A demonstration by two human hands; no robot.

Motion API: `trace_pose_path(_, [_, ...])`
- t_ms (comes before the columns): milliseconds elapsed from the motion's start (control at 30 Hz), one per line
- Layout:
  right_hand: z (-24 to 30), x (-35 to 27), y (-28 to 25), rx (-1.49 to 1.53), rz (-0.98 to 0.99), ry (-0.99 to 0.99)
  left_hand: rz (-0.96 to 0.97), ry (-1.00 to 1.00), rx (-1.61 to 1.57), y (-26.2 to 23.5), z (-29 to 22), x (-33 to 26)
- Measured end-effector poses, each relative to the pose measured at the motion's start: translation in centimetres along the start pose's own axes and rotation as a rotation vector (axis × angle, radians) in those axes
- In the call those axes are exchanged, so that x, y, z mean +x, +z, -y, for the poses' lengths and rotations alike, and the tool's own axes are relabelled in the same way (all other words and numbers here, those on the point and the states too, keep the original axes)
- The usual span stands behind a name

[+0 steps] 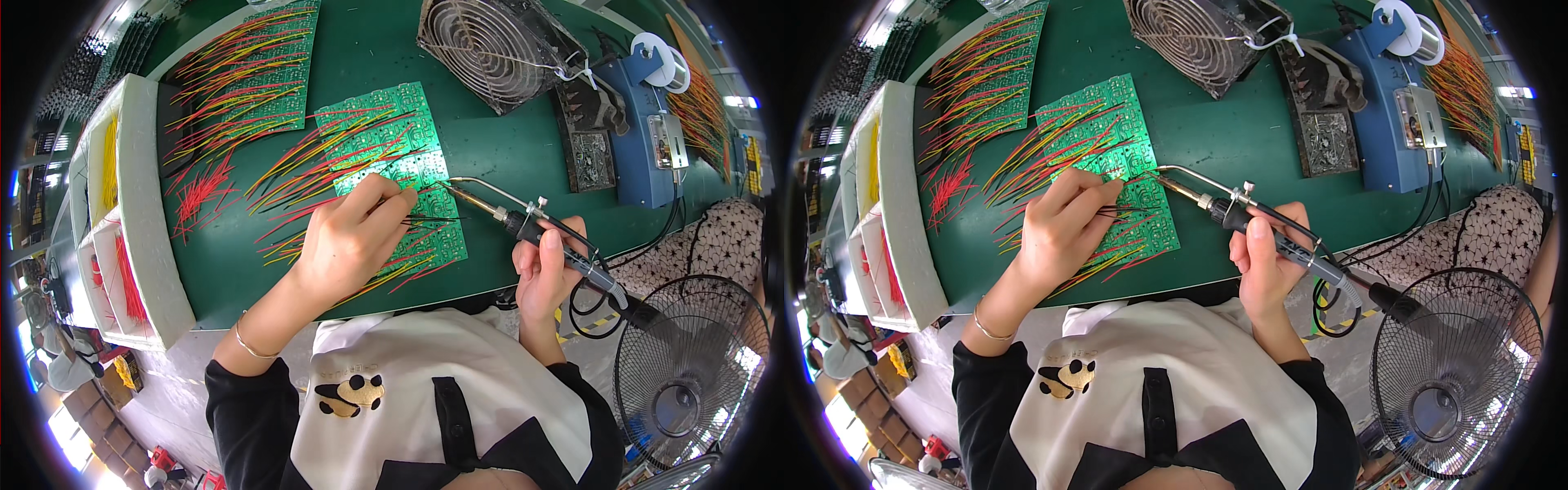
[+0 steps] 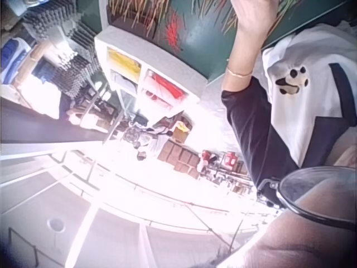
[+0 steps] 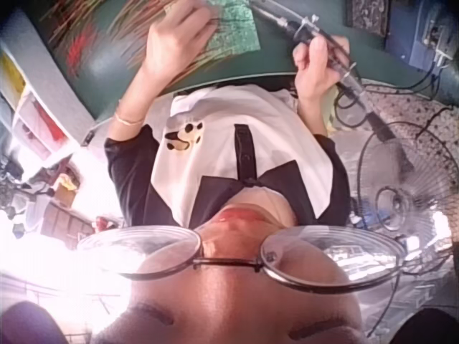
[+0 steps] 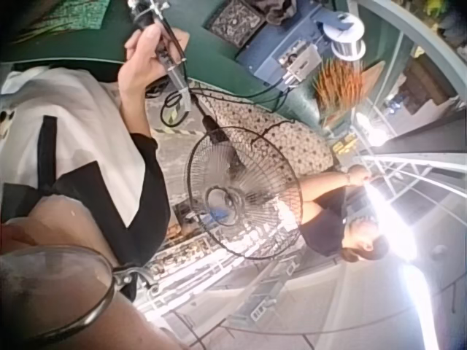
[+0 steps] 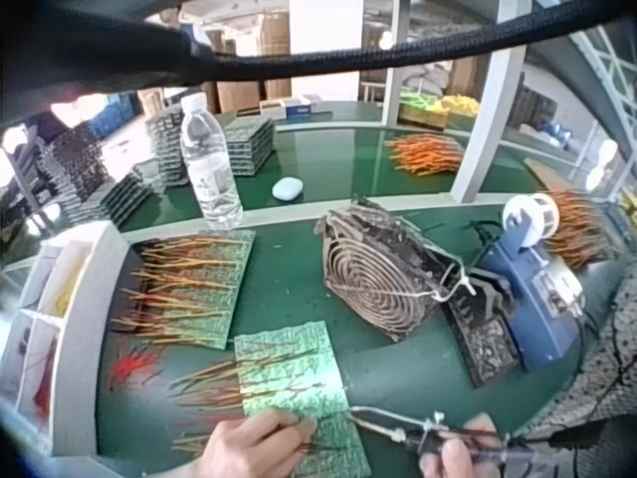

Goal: The person solders colored wires onto a green printed circuit board with a soldering iron and solder wire.

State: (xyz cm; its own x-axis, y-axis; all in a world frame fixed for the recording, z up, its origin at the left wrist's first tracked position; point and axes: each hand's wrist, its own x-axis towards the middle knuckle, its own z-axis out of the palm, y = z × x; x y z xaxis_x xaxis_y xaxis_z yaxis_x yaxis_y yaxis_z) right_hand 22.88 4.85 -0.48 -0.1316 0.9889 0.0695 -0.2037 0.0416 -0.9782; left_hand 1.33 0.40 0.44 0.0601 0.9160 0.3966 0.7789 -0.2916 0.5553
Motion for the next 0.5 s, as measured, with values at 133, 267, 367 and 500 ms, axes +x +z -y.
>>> trace_pose_path(133, [0.08,0.02,0.48,-0.043,-0.013,-0.021,-0.004,0.01,0.004,0.05,0.08,-0.02])
trace_pose_path(267, [0.14,0.04,0.63,-0.075,-0.027,-0.02,0.0,-0.001,0.002,0.12,0.12,-0.11])
trace_pose_path(367, [0.07,0.04,0.6,-0.063,-0.024,-0.019,-0.003,-0.001,-0.003,0.14,0.18,-0.16])
trace_pose_path(500, [-0.17,-0.03,-0.01,0.045,0.018,-0.014,0.001,-0.006,0.0,0.03,0.0,-0.07])
